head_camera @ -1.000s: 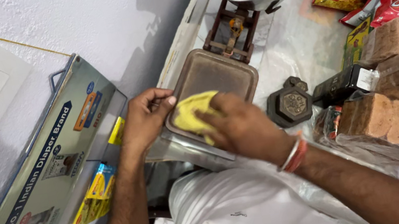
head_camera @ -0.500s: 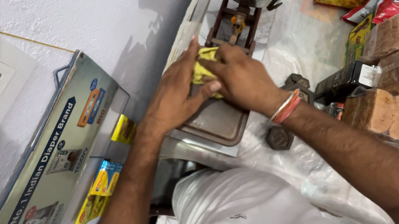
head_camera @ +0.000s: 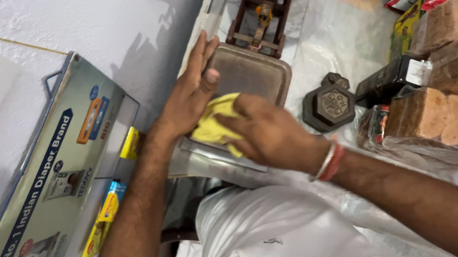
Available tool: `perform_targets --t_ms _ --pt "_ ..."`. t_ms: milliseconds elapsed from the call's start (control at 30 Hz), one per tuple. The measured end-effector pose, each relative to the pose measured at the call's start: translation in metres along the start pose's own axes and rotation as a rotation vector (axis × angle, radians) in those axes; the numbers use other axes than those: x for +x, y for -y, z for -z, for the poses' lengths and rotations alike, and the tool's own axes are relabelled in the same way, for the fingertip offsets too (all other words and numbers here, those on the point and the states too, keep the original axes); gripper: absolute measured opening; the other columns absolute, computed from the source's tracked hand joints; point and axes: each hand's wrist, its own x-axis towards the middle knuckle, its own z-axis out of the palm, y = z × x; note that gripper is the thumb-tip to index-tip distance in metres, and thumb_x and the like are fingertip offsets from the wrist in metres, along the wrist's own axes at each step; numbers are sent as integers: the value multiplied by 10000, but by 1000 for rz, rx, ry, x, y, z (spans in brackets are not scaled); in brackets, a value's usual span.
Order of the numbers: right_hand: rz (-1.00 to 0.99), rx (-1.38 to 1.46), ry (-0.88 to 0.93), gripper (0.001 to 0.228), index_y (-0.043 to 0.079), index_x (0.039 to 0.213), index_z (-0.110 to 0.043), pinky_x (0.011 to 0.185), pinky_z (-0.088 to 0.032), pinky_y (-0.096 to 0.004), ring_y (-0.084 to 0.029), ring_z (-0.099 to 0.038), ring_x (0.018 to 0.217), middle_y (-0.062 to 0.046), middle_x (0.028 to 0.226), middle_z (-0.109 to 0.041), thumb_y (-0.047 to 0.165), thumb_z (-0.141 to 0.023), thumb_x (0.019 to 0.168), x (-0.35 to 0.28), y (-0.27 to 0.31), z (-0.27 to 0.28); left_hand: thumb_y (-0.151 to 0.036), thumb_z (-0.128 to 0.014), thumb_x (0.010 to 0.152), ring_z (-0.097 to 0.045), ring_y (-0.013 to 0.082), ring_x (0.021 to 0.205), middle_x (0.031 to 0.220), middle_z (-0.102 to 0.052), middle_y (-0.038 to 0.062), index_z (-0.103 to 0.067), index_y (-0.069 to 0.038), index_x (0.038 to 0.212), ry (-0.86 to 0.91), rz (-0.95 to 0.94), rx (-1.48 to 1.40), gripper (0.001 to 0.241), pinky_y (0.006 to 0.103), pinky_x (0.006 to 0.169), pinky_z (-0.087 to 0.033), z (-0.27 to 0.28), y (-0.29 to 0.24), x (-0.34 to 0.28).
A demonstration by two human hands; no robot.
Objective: The person wipes a plastic jar with a yellow cloth, then wipes the lid and base of a mechanical scale, and finally wipes the inside and outside of a metal bowl. The person handles the jar, scale, and bowl one at a time.
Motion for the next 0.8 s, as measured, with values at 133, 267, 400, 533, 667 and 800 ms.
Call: perform_targets --t_ms 133,267,400,533,667,800 --pt "48 18 -18 419 75 1266 -697 837 -535 -443 -317 -601 967 -142 1031 -585 246 -749 887 5 8 -5 -749 -292 1024 -272 358 1619 1718 -334 190 -36 24 1651 -19 17 37 1027 439 1309 -221 0 -1 0" --pt "104 16 -15 420 82 1272 -706 872 -511 -442 -315 -583 995 -143 1076 -592 249 -760 890 -2 -5 12 -649 -384 1059 -321 361 1585 1700 -370 158 -60 35 1637 -33 19 220 953 430 1286 -261 -1 -7 -2" --pt "-6 -55 6 396 84 1240 -731 925 -469 -476 -349 -546 1044 -172 1129 -588 225 -757 871 -5 -30 31 -569 -456 1079 -435 387 1507 1638 -451 175 -127 42 1626 -103 -1 242 883 425 1236 -360 -3 -12 -3" --pt "20 -119 -93 389 73 1237 -736 1018 -442 -491 -396 -511 1178 -213 1287 -575 182 -751 864 -12 -48 44 -517 -460 1117 -506 405 1467 1561 -550 181 -231 44 1611 -229 21 281 782 437 1212 -399 -8 -17 -15" --pt "77 -56 -83 389 58 1256 -722 1047 -441 -492 -387 -527 1211 -195 1313 -580 147 -756 878 -18 -51 36 -532 -451 1112 -523 370 1467 1538 -570 193 -264 55 1593 -327 74 252 782 418 1211 -401 -26 -17 -27" --pt "241 29 -92 427 59 1239 -725 1046 -437 -503 -383 -542 1235 -187 1328 -599 162 -765 826 -19 -36 16 -637 -368 1083 -522 322 1477 1497 -636 183 -310 33 1603 -452 131 129 850 392 1225 -365 -31 -13 -21"
